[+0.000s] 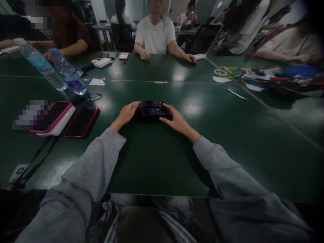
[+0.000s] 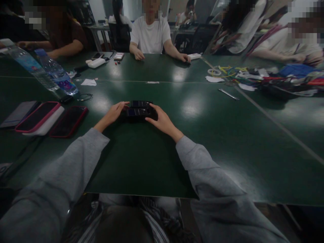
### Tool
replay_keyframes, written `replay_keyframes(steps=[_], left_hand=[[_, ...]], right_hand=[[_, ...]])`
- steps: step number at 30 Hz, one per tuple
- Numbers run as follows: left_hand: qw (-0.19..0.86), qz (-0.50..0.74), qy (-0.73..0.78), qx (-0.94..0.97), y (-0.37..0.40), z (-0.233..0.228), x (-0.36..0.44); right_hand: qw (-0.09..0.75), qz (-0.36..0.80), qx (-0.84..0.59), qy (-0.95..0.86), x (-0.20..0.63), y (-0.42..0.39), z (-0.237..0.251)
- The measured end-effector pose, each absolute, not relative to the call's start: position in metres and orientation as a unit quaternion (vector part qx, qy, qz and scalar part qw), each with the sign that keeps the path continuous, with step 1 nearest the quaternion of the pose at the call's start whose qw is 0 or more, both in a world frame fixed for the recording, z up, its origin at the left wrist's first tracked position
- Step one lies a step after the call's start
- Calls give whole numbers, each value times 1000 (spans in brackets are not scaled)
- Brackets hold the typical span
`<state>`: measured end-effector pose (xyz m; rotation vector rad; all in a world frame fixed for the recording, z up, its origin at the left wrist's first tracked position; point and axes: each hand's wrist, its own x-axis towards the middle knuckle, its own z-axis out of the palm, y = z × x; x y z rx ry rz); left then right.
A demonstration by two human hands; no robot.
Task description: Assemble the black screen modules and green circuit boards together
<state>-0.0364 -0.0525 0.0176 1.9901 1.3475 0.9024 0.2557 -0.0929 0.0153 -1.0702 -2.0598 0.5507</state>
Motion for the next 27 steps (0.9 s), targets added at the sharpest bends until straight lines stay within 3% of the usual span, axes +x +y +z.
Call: replay_keyframes(steps=[7, 17, 27], left_hand=[[207, 359, 492, 765, -67, 19, -18], [299, 346, 481, 748, -70, 23, -20], [279, 283, 490, 776, -69, 22, -18]], right_hand=[[333, 208, -400, -828, 249, -100, 22], [315, 184, -403, -839, 247, -100, 20], [302, 167, -413, -843, 249, -97, 16]])
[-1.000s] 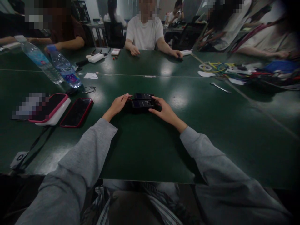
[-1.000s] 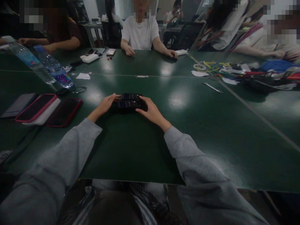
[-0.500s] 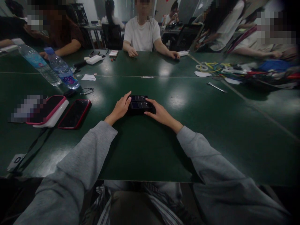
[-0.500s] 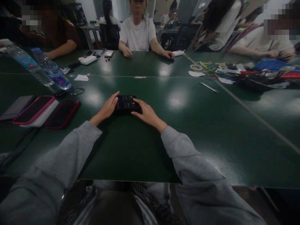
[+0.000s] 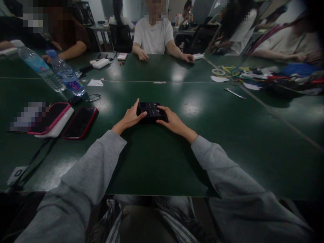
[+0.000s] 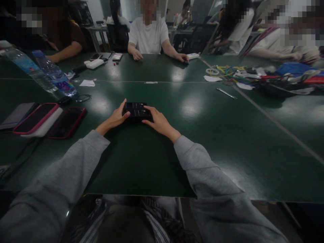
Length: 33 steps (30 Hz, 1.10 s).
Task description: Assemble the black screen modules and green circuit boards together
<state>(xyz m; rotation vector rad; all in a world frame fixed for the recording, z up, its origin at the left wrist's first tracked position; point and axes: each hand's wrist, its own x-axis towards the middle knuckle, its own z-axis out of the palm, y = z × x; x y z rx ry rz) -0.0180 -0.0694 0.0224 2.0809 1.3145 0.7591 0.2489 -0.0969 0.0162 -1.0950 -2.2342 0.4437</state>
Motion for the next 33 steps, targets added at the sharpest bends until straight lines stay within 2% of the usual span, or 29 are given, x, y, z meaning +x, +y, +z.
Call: replay_keyframes(steps=[8, 33], left_hand=[[223, 263, 485, 804, -73, 17, -12], [224, 268, 482, 803, -71, 18, -13]], right_hand=[[310, 180, -421, -833, 248, -97, 16], [299, 145, -413, -848, 248, -93, 9]])
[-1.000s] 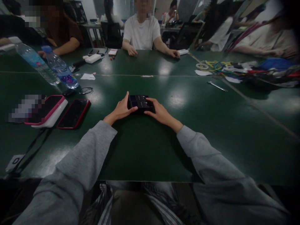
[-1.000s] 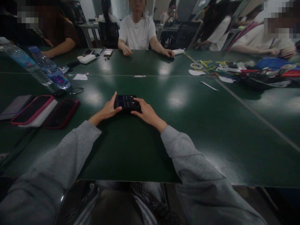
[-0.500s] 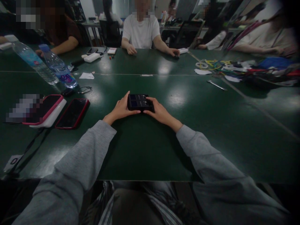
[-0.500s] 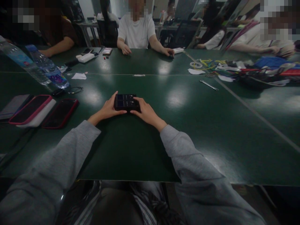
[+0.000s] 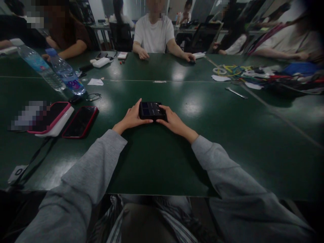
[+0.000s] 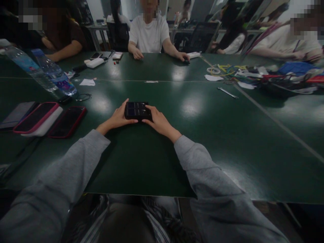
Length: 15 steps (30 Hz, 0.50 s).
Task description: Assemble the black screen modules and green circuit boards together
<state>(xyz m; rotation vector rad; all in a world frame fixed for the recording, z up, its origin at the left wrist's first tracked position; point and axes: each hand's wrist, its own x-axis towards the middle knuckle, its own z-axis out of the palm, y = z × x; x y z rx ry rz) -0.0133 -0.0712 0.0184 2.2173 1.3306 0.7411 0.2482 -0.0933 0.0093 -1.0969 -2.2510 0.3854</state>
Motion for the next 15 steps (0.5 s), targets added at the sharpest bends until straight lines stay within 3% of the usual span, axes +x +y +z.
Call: replay_keyframes(steps=[15], left_hand=[[235, 264, 482, 802, -70, 18, -14]], right_hand=[[294, 143, -411, -851, 249, -92, 8]])
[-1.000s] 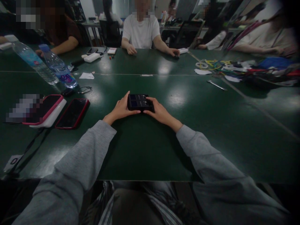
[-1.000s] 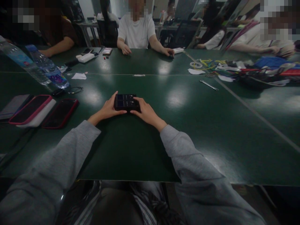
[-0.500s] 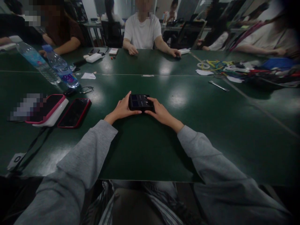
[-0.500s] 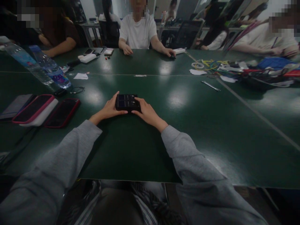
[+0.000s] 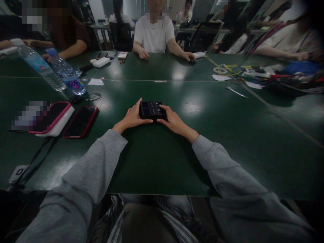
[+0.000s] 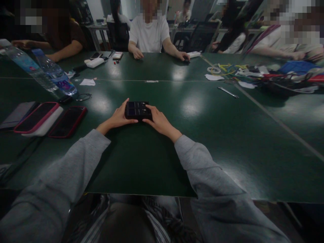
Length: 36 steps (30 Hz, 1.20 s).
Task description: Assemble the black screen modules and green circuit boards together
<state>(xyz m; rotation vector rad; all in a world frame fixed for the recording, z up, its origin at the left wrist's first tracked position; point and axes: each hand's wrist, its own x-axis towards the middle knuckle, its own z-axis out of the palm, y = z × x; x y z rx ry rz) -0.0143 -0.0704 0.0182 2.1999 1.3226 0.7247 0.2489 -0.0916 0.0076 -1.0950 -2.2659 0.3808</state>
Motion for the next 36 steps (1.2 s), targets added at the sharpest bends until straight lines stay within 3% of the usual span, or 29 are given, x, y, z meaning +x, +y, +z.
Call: replay_keyframes(steps=[36], left_hand=[[218, 274, 482, 803, -75, 20, -11]], right_hand=[[289, 138, -417, -851, 248, -94, 9]])
